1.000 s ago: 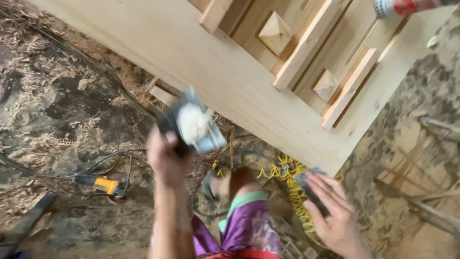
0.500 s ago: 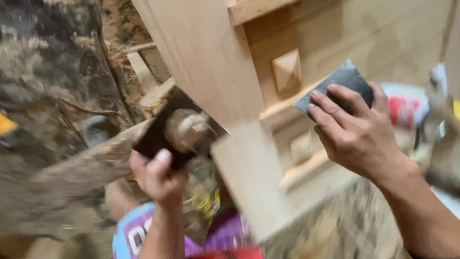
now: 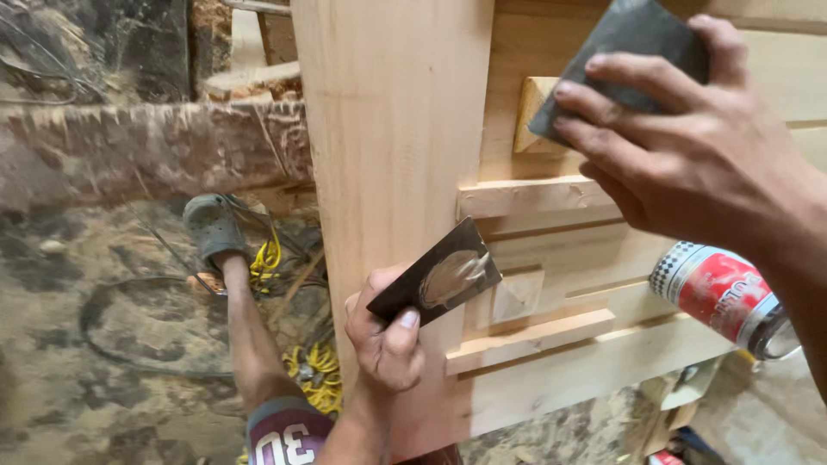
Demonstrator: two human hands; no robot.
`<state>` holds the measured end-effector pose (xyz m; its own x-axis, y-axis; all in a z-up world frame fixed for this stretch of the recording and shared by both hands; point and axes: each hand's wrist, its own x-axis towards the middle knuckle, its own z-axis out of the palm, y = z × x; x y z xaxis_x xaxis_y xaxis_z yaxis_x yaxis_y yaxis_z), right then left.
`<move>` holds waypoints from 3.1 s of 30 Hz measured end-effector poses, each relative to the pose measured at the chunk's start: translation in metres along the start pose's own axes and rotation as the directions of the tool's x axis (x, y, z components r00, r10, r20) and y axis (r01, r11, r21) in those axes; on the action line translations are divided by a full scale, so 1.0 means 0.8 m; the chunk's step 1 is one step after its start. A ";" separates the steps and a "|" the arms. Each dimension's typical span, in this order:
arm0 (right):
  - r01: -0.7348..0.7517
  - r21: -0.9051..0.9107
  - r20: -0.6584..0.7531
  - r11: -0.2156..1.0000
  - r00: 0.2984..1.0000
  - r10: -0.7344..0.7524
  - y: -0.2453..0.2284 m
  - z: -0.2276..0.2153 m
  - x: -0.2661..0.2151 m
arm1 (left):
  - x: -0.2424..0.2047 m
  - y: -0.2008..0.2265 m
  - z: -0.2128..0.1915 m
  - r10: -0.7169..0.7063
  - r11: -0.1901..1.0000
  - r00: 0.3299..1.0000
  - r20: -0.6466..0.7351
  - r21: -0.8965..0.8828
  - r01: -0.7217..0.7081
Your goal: The person uses a putty knife to apply wood filler to small holes and gaps on a wooden climbing wall. They repeatedly scoop filler from a metal palette and smooth it into the surface of the wood and climbing holds.
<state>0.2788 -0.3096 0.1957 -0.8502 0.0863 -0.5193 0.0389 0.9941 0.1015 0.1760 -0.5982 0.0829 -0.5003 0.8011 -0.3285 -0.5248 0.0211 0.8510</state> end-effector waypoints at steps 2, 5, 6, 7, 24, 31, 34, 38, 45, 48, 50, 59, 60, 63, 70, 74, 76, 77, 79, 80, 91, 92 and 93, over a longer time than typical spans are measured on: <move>0.025 0.012 -0.019 1.000 1.000 -0.025 0.002 0.006 0.004 | -0.009 -0.008 0.010 0.016 0.999 0.998 -0.068 0.040 -0.013; 0.045 -0.071 -0.005 0.996 0.999 -0.046 -0.001 0.012 0.008 | -0.018 -0.016 0.018 0.099 0.992 0.988 -0.117 0.091 -0.089; 0.044 -0.102 0.011 0.994 0.999 -0.043 -0.001 0.012 0.006 | -0.019 -0.017 0.021 0.131 0.988 0.984 -0.118 0.098 -0.119; 0.043 -0.133 0.026 0.990 0.999 -0.040 -0.002 0.012 0.004 | -0.019 -0.019 0.022 0.101 0.993 0.986 -0.129 0.067 -0.093; 0.003 -0.033 0.079 0.999 0.997 0.000 -0.023 -0.023 0.010 | -0.013 -0.016 0.019 0.084 0.993 0.990 -0.110 0.087 -0.075; -0.234 0.246 -0.140 0.941 0.952 0.273 -0.071 -0.023 -0.036 | -0.011 -0.014 0.019 0.065 0.997 0.993 -0.094 0.056 -0.060; -0.239 0.179 -0.223 0.954 0.935 0.276 -0.073 -0.001 -0.045 | -0.007 -0.014 0.015 0.105 0.991 0.994 -0.043 0.091 -0.100; -0.168 0.082 -0.268 0.982 0.946 0.184 -0.041 0.029 -0.049 | -0.005 -0.015 0.010 0.159 0.979 0.987 0.007 0.130 -0.158; 0.053 0.112 -0.266 0.992 0.964 -0.021 -0.008 0.060 -0.059 | -0.003 -0.015 0.010 0.163 0.981 0.986 0.036 0.097 -0.166; 0.066 0.088 -0.295 0.994 0.955 -0.037 -0.004 0.068 -0.059 | 0.000 -0.014 0.008 0.148 0.986 0.987 0.060 0.066 -0.152; 0.082 0.122 -0.296 0.989 0.954 -0.043 -0.003 0.072 -0.059 | -0.001 -0.013 0.010 0.153 0.985 0.986 0.059 0.076 -0.158; 0.133 0.019 -0.214 0.991 0.969 -0.126 0.009 0.078 -0.059 | -0.002 -0.011 0.012 0.167 0.980 0.986 0.028 0.101 -0.169; 0.130 0.009 -0.196 0.991 0.972 -0.126 0.011 0.078 -0.060 | -0.002 -0.012 0.013 0.183 0.976 0.983 0.015 0.116 -0.184; 0.123 -0.039 -0.152 0.992 0.980 -0.127 0.015 0.075 -0.063 | -0.001 -0.012 0.013 0.157 0.979 0.987 0.025 0.129 -0.159; 0.117 0.073 -0.172 0.990 0.980 -0.103 0.015 0.043 -0.048 | -0.004 -0.015 0.013 0.158 0.978 0.987 0.012 0.135 -0.158; -0.023 0.121 -0.184 0.992 0.982 0.045 -0.008 0.011 -0.031 | -0.005 -0.015 0.012 0.157 0.979 0.987 0.015 0.133 -0.158; -0.124 0.160 -0.197 0.979 0.968 0.155 -0.028 0.002 -0.026 | -0.005 -0.015 0.012 0.160 0.979 0.987 0.025 0.125 -0.162; -0.174 0.178 -0.201 0.968 0.957 0.209 -0.034 -0.001 -0.026 | -0.005 -0.015 0.013 0.162 0.980 0.986 0.028 0.115 -0.164; -0.237 0.181 -0.191 0.954 0.943 0.271 -0.046 -0.005 -0.025 | -0.002 -0.016 0.012 0.168 0.981 0.985 0.031 0.096 -0.170; -0.270 0.185 -0.187 0.945 0.934 0.303 -0.050 -0.005 -0.025 | -0.001 -0.016 0.012 0.168 0.981 0.985 0.034 0.087 -0.171; -0.316 0.141 -0.134 0.938 0.933 0.335 -0.074 0.027 -0.035 | 0.000 -0.014 0.013 0.197 0.977 0.979 0.049 0.069 -0.200; -0.303 0.149 -0.144 0.941 0.935 0.324 -0.078 0.028 -0.035 | 0.001 -0.014 0.011 0.189 0.979 0.981 0.050 0.070 -0.192; -0.303 0.139 -0.148 0.943 0.935 0.323 -0.081 0.030 -0.034 | 0.002 -0.014 0.009 0.181 0.980 0.982 0.052 0.072 -0.184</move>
<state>0.3120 -0.3744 0.1826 -0.8600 0.3915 -0.3273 0.3675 0.9202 0.1353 0.1862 -0.5932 0.0756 -0.5506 0.8217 -0.1474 -0.3730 -0.0841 0.9240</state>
